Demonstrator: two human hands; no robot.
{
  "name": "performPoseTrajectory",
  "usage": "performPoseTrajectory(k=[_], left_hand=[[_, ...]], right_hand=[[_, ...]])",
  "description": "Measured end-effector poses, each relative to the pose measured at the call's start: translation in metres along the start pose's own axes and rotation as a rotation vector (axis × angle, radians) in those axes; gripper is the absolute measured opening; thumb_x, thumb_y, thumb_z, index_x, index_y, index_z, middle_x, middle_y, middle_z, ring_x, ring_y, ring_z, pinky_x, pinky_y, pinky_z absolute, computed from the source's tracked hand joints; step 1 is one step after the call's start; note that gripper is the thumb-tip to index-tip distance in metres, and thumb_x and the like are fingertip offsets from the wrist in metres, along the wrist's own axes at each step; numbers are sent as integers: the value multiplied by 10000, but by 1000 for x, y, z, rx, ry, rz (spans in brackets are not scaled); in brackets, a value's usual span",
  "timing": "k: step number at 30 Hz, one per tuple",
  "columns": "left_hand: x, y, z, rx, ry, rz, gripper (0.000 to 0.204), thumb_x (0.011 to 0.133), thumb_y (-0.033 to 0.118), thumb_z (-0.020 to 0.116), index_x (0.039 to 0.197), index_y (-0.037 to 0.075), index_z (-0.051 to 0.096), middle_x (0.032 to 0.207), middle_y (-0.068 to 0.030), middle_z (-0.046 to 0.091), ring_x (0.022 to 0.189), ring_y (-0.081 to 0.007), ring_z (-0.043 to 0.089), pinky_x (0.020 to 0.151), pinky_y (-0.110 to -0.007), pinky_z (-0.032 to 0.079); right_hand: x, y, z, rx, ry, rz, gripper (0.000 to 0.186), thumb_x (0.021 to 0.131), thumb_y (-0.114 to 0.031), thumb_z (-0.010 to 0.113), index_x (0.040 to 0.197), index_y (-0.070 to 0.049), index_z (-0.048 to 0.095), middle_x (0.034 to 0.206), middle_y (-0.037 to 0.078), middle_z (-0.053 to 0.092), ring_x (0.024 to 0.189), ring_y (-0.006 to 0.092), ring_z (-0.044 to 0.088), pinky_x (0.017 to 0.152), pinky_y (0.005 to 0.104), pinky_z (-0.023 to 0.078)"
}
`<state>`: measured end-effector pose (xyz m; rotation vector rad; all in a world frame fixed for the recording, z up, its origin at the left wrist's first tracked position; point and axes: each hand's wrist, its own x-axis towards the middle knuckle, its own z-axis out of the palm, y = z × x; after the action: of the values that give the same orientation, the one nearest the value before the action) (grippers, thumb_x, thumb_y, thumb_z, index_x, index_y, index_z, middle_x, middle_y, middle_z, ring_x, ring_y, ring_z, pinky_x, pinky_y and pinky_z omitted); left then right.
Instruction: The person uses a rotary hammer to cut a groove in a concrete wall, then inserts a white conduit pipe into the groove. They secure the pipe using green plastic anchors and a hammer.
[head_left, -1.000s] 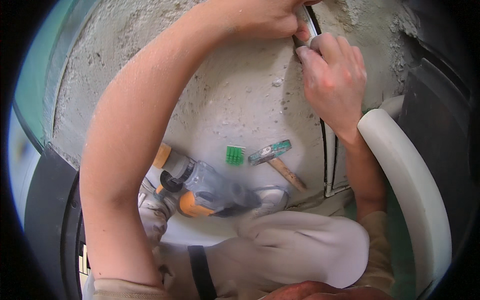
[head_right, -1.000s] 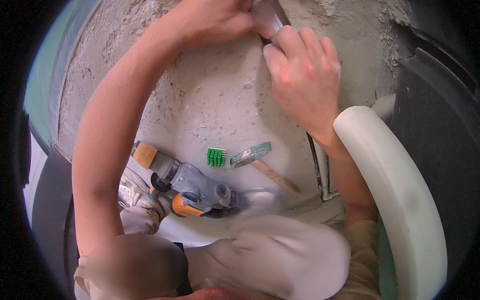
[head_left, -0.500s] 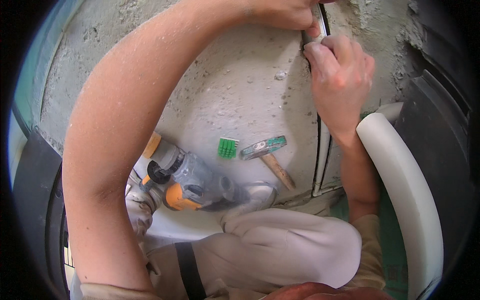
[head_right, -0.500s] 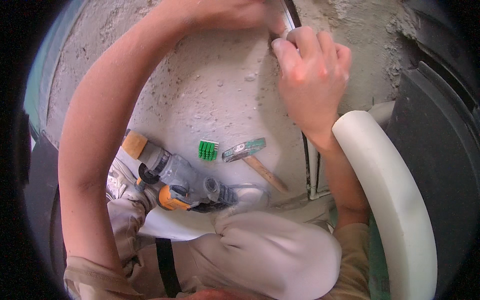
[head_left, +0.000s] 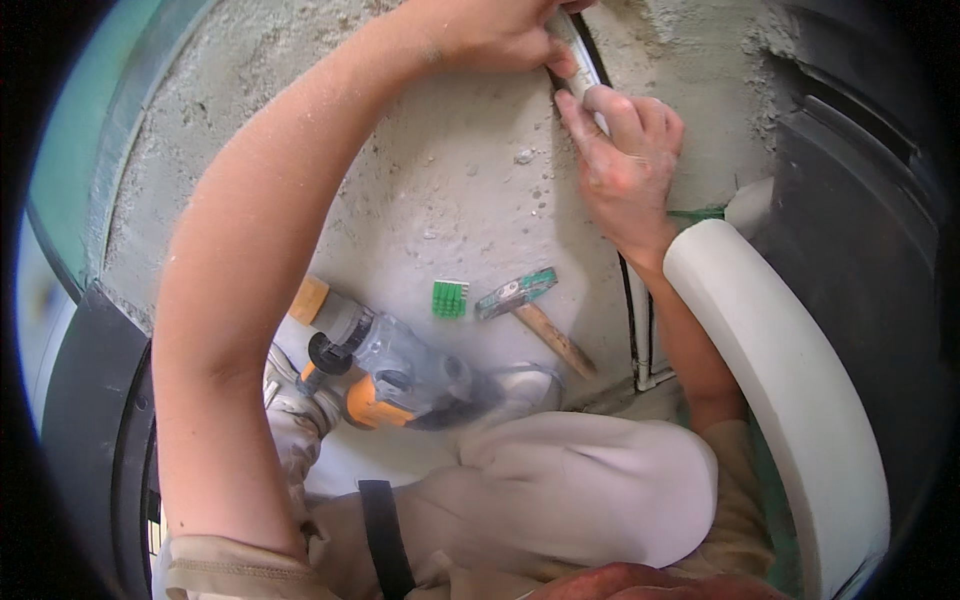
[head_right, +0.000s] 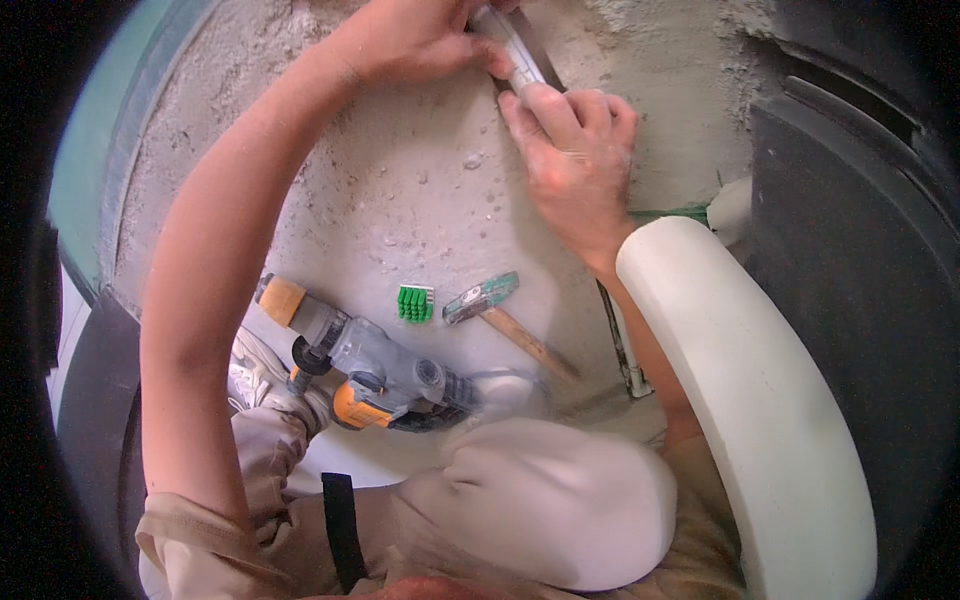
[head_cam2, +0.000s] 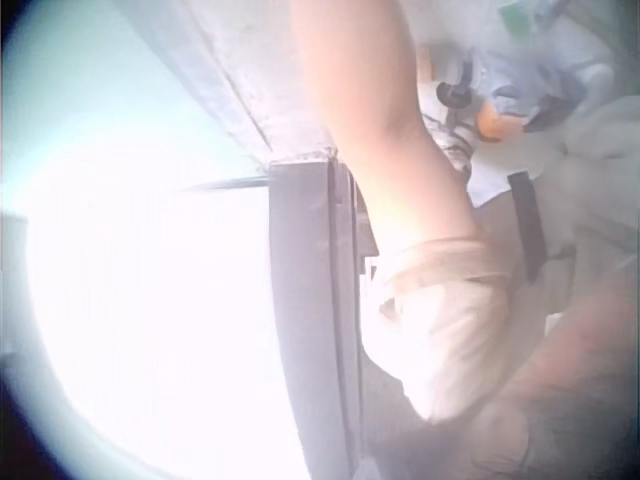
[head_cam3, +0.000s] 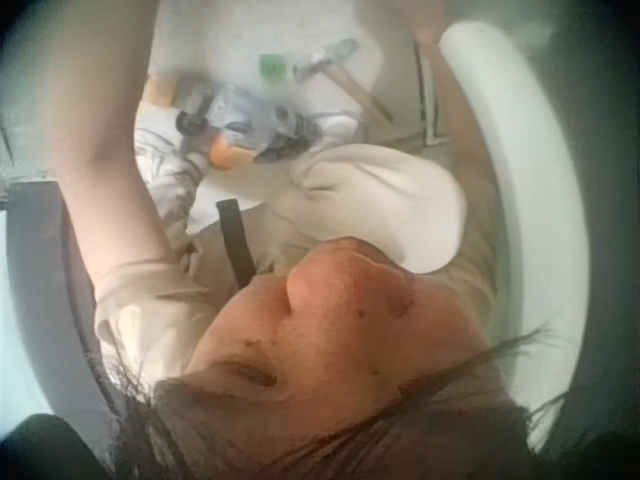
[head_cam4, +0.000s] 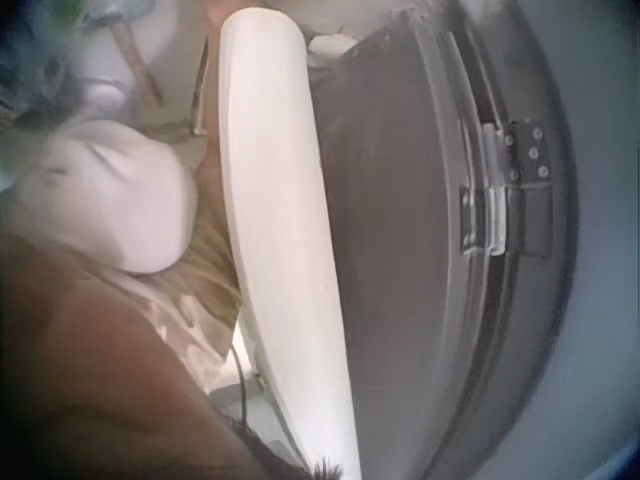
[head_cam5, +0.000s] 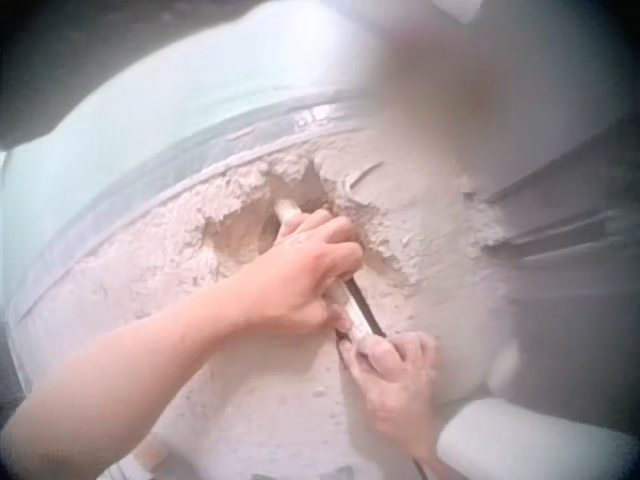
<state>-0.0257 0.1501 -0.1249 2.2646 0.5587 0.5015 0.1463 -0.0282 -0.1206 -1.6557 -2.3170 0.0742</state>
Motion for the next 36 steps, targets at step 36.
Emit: performPoseTrajectory(k=[36], left_hand=[[-158,229,28,-1090,201,-674,554,857,140,824,1318,-5,555,1236,-147,606,1048,-205,637,891,-344,534]], right_hand=[[-54,-152,-83,1516,444,609,369,944,-95,689,1295,-29,595,1211,133,634,989,249,675,870,390,546]])
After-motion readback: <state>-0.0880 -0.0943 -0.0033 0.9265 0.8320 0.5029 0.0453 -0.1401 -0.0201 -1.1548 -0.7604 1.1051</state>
